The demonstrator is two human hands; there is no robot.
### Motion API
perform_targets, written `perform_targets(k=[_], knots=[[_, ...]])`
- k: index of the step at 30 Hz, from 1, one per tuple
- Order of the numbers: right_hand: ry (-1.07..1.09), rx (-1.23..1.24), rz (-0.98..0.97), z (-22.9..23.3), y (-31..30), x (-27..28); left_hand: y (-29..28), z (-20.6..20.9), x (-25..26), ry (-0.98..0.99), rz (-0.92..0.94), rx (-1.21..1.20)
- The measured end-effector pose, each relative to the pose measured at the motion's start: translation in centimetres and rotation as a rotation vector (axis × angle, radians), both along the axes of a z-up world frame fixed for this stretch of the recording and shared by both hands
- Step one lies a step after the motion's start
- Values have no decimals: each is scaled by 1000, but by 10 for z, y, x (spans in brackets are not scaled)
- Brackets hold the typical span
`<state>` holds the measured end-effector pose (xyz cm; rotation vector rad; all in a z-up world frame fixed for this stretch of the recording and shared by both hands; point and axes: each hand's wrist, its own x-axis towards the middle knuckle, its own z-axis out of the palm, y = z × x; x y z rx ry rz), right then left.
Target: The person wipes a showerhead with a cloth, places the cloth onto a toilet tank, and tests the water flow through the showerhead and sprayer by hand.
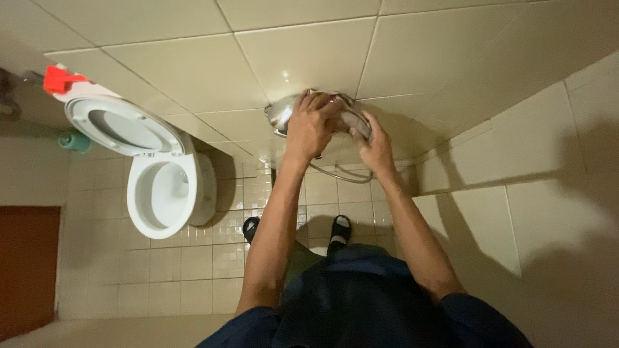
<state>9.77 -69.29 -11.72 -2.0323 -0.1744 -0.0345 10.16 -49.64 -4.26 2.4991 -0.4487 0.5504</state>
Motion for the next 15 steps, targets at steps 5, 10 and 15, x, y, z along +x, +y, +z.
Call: perform_targets(k=[5, 10, 15], knots=[[-137, -93, -37, 0, -2, 0, 11, 5, -4, 18, -91, -167], [-287, -235, 77, 16, 6, 17, 23, 12, -15, 17, -57, -211], [-208, -103, 137, 33, 20, 19, 40, 19, -30, 22, 28, -331]])
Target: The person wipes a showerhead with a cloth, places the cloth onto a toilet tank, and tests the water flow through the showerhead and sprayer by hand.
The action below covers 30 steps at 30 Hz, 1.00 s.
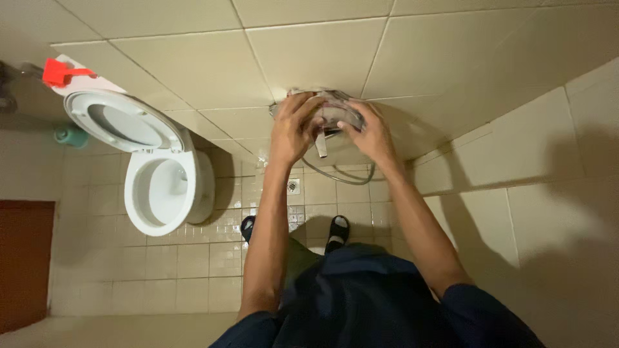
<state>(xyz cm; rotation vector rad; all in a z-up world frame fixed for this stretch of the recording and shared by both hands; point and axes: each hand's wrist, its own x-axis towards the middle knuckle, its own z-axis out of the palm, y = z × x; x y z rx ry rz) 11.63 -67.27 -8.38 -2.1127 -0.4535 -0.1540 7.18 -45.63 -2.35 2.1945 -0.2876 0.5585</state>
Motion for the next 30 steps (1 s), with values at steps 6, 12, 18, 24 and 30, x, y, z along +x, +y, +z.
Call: perform_targets(k=[6, 12, 18, 24, 30], knots=[[-166, -76, 101, 19, 16, -5, 20, -9, -14, 7, 21, -119], [-271, -130, -155, -14, 10, -5, 20, -18, -22, 125, 94, -254], [52, -239, -77, -20, -15, -6, 24, -20, -24, 80, 117, -212], [-144, -236, -87, -20, -14, 4, 24, -26, -25, 143, 117, -290], [17, -49, -127, -21, -14, 2, 26, -31, -26, 167, 141, -281]])
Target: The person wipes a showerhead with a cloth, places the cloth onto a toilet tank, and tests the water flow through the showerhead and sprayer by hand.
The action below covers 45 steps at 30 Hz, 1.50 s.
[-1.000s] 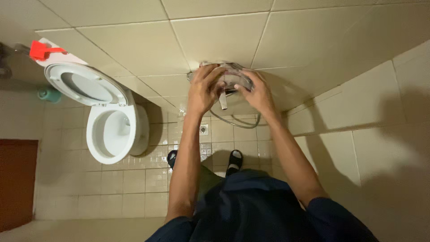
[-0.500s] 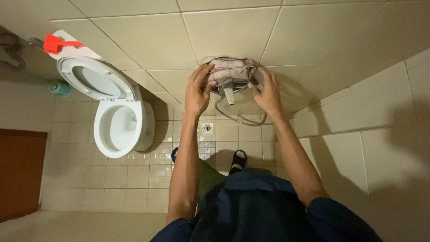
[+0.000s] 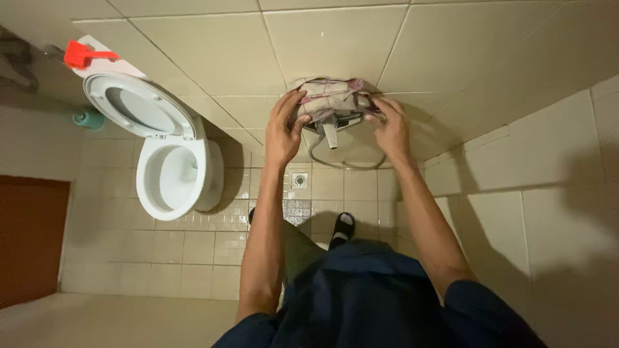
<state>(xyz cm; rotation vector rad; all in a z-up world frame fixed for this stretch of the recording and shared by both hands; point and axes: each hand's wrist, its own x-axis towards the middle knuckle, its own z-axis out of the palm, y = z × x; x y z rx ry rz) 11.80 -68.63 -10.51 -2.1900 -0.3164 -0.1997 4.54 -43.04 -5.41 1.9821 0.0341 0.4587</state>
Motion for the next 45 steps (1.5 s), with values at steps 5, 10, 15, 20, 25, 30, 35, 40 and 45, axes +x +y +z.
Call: perform_targets(k=[5, 10, 15, 20, 25, 30, 35, 40, 45], knots=[[-122, 35, 52, 3, 7, -3, 1, 0, 3, 9, -1, 39], [-332, 43, 190, 25, 33, 4, 2, -6, 8, -26, -31, 111], [-355, -385, 286, 43, 59, 5, 2, -12, 12, -24, -60, 107], [-146, -22, 273, 53, 62, -14, -4, -10, 4, -48, -15, 180], [-183, 7, 211, 48, 58, -24, -17, -5, -7, -63, 25, 186], [-334, 4, 178, 39, 45, -38, -27, 2, -25, -40, 36, 220], [-354, -27, 173, 50, 49, -34, -25, 9, -18, -72, 68, 311], [-253, 27, 161, 63, 50, -40, -27, 17, -19, -108, 63, 273], [-259, 60, 206, 55, 48, -44, -36, 13, -30, -132, 75, 288]])
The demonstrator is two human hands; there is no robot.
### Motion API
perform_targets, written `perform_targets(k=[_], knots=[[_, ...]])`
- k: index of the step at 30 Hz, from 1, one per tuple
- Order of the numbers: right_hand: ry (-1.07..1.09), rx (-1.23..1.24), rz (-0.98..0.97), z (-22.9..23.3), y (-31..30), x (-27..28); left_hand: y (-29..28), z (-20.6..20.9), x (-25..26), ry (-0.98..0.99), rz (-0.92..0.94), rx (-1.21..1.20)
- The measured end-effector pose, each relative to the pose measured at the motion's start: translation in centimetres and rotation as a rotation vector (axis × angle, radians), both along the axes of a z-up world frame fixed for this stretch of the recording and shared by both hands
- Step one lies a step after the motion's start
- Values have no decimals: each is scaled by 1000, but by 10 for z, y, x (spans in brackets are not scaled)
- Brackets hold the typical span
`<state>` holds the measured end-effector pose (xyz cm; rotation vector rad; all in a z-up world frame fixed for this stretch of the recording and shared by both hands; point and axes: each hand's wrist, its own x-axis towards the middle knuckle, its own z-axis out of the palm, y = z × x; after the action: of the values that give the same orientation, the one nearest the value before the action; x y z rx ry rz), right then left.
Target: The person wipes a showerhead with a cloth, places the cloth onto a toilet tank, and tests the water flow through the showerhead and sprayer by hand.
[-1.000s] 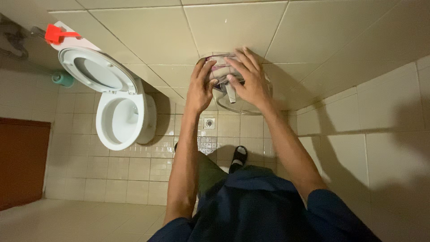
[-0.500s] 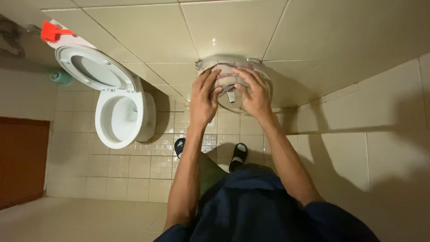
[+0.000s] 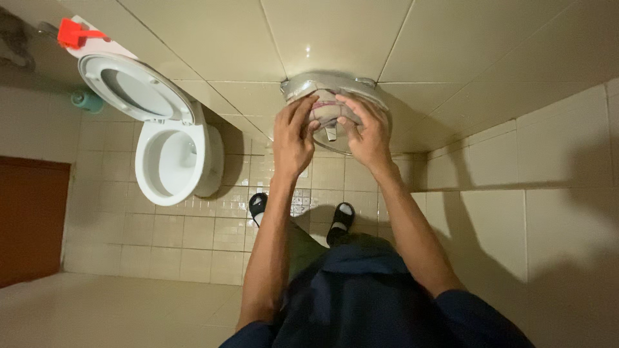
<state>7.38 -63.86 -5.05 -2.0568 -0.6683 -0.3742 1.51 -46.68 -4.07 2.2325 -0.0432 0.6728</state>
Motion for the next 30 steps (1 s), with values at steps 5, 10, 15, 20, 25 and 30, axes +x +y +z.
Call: perform_targets(k=[5, 10, 15, 20, 25, 30], knots=[[102, 143, 116, 10, -10, -10, -9, -6, -15, 116, -23, -243], [152, 145, 169, 7, -11, 0, -8, -14, -16, 86, -2, -217], [208, -15, 80, 10, -11, 4, 0, -19, -5, 152, -25, -164], [118, 40, 84, 10, -8, -5, -4, -19, -11, 120, -34, -189], [409, 165, 173, 15, -17, -20, -7, -13, -27, 102, -58, -180], [435, 107, 149, 11, -20, -28, -9, -11, -32, 97, -75, -189]])
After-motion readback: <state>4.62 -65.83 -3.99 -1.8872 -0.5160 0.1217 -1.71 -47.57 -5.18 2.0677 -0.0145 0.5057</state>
